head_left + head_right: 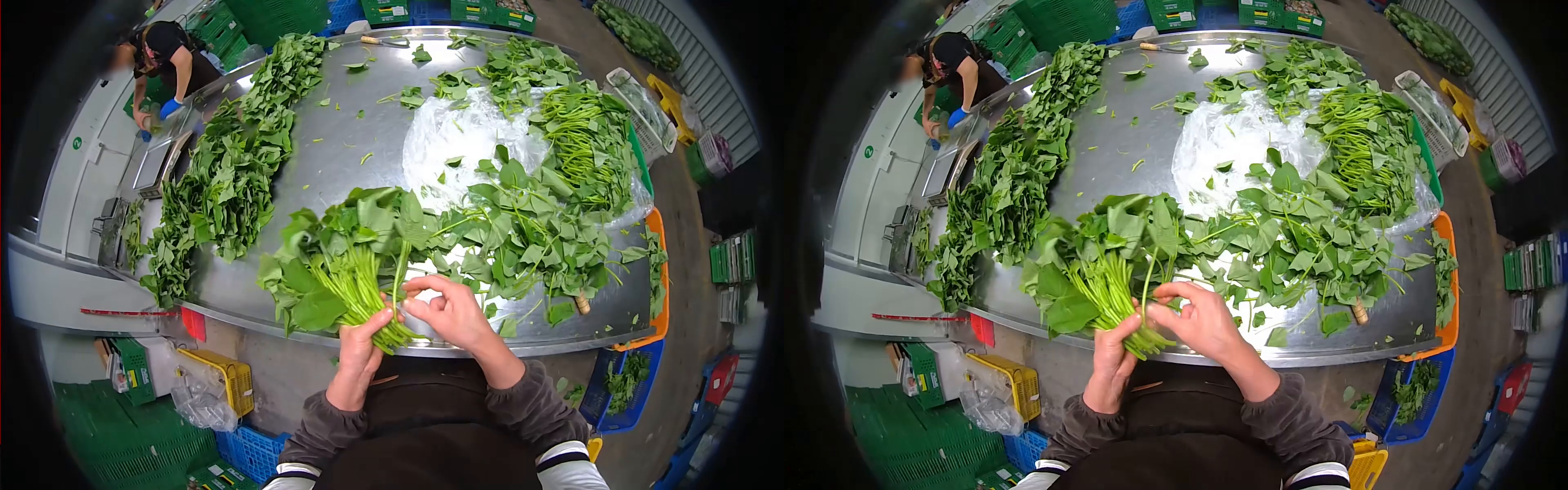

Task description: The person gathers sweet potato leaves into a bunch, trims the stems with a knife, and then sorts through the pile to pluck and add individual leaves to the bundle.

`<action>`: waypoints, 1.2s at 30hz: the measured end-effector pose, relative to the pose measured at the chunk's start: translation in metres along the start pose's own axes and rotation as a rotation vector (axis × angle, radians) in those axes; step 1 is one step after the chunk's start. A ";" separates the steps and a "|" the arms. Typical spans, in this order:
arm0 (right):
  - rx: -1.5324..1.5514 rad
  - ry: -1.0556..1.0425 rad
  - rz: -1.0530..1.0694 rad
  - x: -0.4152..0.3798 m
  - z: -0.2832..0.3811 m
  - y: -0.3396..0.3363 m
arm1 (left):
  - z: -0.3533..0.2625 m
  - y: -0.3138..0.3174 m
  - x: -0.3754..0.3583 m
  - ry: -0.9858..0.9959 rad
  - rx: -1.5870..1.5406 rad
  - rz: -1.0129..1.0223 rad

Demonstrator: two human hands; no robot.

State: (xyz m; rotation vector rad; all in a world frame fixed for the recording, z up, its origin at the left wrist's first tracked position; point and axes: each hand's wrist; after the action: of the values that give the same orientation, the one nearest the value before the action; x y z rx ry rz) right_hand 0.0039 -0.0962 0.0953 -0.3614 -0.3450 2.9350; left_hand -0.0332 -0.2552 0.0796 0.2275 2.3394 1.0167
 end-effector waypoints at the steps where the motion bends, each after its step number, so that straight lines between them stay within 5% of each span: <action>1: -0.089 -0.080 -0.061 0.005 -0.003 0.006 | 0.000 0.001 -0.002 -0.045 0.033 0.026; 10: 0.321 0.129 0.063 -0.003 -0.009 0.018 | 0.002 0.000 0.004 0.026 0.097 -0.058; 13: 0.125 -0.099 -0.090 -0.008 -0.009 0.010 | -0.004 -0.010 0.013 0.070 -0.006 -0.091; 16: 0.817 -0.281 -0.467 -0.001 -0.031 -0.014 | -0.012 -0.021 0.021 0.123 -0.018 -0.145; 17: 0.819 -0.283 -0.469 0.003 -0.031 -0.015 | -0.013 -0.019 0.019 0.117 -0.011 -0.142; 19: 0.862 0.049 -0.294 0.009 -0.011 -0.015 | -0.008 -0.011 0.016 0.095 0.004 -0.114; 20: 0.560 0.152 -0.164 0.012 -0.018 -0.004 | -0.005 -0.005 0.015 0.076 0.016 -0.087; 22: -0.038 -0.035 -0.019 0.011 -0.020 0.024 | 0.001 -0.001 0.013 0.037 0.014 -0.089; 24: 0.015 -0.053 -0.027 0.007 -0.022 0.032 | 0.007 -0.010 0.017 0.133 0.041 -0.102; 26: 0.066 -0.071 -0.025 0.008 -0.028 0.033 | -0.011 -0.022 0.014 -0.020 -0.012 -0.109; 28: 0.434 -0.113 -0.330 0.012 -0.040 0.017 | -0.028 -0.031 0.016 0.046 -0.131 -0.214; 30: 0.840 -0.019 -0.538 0.025 -0.033 -0.010 | -0.046 -0.059 0.023 0.115 -0.253 -0.105; 33: 0.703 0.270 -0.493 0.042 -0.051 -0.011 | -0.063 -0.083 0.026 0.148 -0.333 -0.111; 34: 0.257 0.328 -0.285 0.044 -0.059 -0.002 | -0.063 -0.090 0.027 0.145 -0.341 -0.107; 36: -0.073 0.300 -0.016 0.048 -0.085 0.027 | -0.066 -0.094 0.026 0.136 -0.363 -0.161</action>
State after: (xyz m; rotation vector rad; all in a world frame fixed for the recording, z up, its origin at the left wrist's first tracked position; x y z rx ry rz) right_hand -0.0239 -0.0953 -0.0025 -0.7926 -0.4085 2.7990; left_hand -0.0849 -0.3515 0.0373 -0.1729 2.1965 1.3834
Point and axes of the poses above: each hand's wrist, its own x-axis towards the middle knuckle, its own y-axis out of the palm, z = x × y, and after that the axes turned 14 degrees about -x, right-handed
